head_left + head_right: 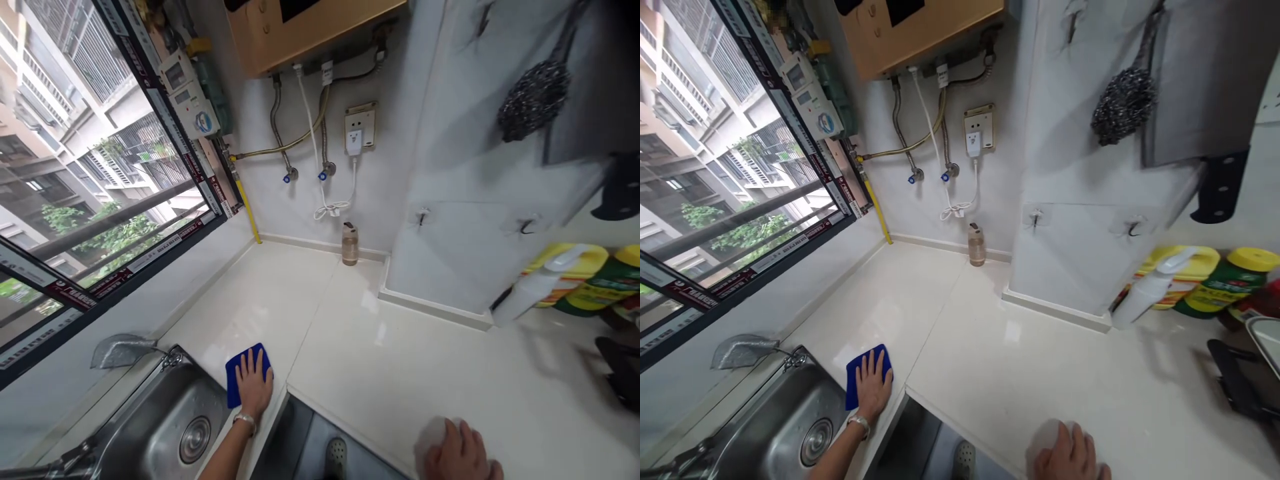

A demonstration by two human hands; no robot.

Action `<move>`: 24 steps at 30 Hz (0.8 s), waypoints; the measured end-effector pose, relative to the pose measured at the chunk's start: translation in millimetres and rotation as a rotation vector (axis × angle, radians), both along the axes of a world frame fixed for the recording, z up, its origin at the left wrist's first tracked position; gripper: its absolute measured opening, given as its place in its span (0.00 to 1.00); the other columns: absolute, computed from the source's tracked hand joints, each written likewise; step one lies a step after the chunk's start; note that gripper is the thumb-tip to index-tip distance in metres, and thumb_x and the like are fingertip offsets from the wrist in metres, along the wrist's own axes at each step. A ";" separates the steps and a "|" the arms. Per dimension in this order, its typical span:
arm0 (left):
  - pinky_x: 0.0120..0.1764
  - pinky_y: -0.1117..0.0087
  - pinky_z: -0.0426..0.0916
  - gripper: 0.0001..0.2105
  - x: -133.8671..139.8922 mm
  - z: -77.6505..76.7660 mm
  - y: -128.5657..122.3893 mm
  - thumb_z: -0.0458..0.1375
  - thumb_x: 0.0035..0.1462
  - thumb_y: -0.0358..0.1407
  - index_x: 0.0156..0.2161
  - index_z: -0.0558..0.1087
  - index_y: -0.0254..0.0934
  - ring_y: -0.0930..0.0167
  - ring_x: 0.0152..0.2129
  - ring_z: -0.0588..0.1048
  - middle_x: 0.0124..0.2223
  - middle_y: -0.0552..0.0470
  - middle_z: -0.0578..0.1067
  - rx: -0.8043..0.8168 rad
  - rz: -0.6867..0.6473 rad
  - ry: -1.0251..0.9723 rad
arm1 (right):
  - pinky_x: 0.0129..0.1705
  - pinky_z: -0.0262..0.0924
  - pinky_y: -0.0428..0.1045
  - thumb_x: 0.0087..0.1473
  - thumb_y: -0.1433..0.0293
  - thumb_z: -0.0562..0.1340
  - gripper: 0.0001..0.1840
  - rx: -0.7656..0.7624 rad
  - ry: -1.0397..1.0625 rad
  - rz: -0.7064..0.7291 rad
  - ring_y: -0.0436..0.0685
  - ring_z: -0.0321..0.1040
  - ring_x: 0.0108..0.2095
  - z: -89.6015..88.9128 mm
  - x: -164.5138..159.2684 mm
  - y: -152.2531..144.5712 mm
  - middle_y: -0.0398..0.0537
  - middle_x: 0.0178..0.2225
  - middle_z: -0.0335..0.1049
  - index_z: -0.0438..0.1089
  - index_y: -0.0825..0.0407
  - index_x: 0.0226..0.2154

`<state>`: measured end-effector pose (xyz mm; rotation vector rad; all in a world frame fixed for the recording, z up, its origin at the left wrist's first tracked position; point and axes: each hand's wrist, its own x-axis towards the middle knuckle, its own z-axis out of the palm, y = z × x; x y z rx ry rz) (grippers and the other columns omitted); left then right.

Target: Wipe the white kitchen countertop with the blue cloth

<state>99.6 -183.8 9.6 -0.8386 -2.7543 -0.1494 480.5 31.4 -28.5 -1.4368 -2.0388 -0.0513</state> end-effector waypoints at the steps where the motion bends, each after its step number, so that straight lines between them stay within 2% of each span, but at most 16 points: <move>1: 0.63 0.40 0.53 0.27 3.4 -0.5 12.1 0.46 0.64 0.42 0.66 0.60 0.36 0.47 0.66 0.54 0.69 0.36 0.57 -0.001 -0.008 -0.001 | 0.63 0.46 0.73 0.52 0.71 0.55 0.30 0.008 -0.030 0.012 0.75 0.55 0.63 -0.5 0.1 -0.3 0.66 0.61 0.60 0.61 0.57 0.58; 5: 0.63 0.39 0.52 0.28 28.6 -4.0 62.3 0.47 0.64 0.42 0.67 0.57 0.37 0.47 0.66 0.52 0.70 0.37 0.55 -0.006 -0.123 -0.017 | 0.63 0.43 0.75 0.52 0.72 0.54 0.31 0.042 -0.054 0.060 0.74 0.51 0.65 -10.8 4.4 3.6 0.67 0.61 0.60 0.59 0.58 0.59; 8: 0.65 0.43 0.49 0.28 67.6 -7.3 87.2 0.50 0.63 0.41 0.68 0.54 0.42 0.52 0.68 0.50 0.71 0.43 0.52 -0.015 -0.275 -0.026 | 0.62 0.44 0.78 0.51 0.72 0.54 0.34 0.132 0.071 0.127 0.74 0.50 0.65 -25.2 7.3 10.7 0.65 0.62 0.59 0.56 0.56 0.62; 11: 0.67 0.47 0.48 0.31 114.3 -8.8 99.1 0.51 0.63 0.43 0.68 0.50 0.47 0.55 0.68 0.47 0.72 0.48 0.48 -0.033 -0.436 -0.032 | 0.61 0.47 0.77 0.53 0.70 0.56 0.31 0.024 0.239 0.152 0.73 0.49 0.65 -32.8 7.4 16.4 0.58 0.66 0.53 0.59 0.50 0.61; 13: 0.67 0.48 0.48 0.32 145.2 -7.7 105.2 0.52 0.63 0.44 0.69 0.47 0.49 0.56 0.69 0.46 0.73 0.50 0.46 -0.048 -0.540 -0.046 | 0.61 0.51 0.75 0.55 0.64 0.59 0.27 -0.075 0.310 0.125 0.72 0.50 0.64 -31.7 8.2 17.6 0.55 0.67 0.51 0.63 0.48 0.58; 15: 0.67 0.46 0.47 0.33 175.8 -4.1 112.7 0.51 0.63 0.43 0.69 0.43 0.49 0.55 0.69 0.43 0.73 0.50 0.42 -0.059 -0.645 -0.102 | 0.60 0.56 0.71 0.57 0.58 0.61 0.26 -0.105 0.339 0.093 0.68 0.54 0.62 -28.7 11.1 17.0 0.55 0.64 0.54 0.64 0.49 0.56; 18: 0.66 0.40 0.44 0.35 220.6 6.5 124.4 0.51 0.63 0.43 0.70 0.39 0.48 0.51 0.69 0.38 0.73 0.48 0.34 -0.071 -0.808 -0.269 | 0.59 0.59 0.67 0.59 0.55 0.61 0.26 -0.117 0.362 0.087 0.64 0.60 0.58 -26.3 18.1 15.5 0.53 0.60 0.60 0.64 0.50 0.55; 21: 0.66 0.36 0.42 0.35 256.0 19.8 130.7 0.49 0.64 0.44 0.70 0.36 0.48 0.51 0.69 0.35 0.73 0.48 0.30 -0.083 -0.947 -0.409 | 0.61 0.55 0.69 0.61 0.54 0.58 0.26 -0.127 0.398 0.106 0.65 0.59 0.59 -30.1 24.0 16.1 0.54 0.61 0.60 0.63 0.49 0.57; 24: 0.66 0.36 0.42 0.36 270.8 27.3 129.9 0.50 0.63 0.43 0.70 0.36 0.47 0.52 0.69 0.33 0.73 0.48 0.29 -0.094 -1.034 -0.435 | 0.64 0.46 0.73 0.64 0.56 0.47 0.26 -0.133 0.451 0.165 0.66 0.57 0.62 -42.5 28.9 18.4 0.55 0.59 0.65 0.62 0.49 0.59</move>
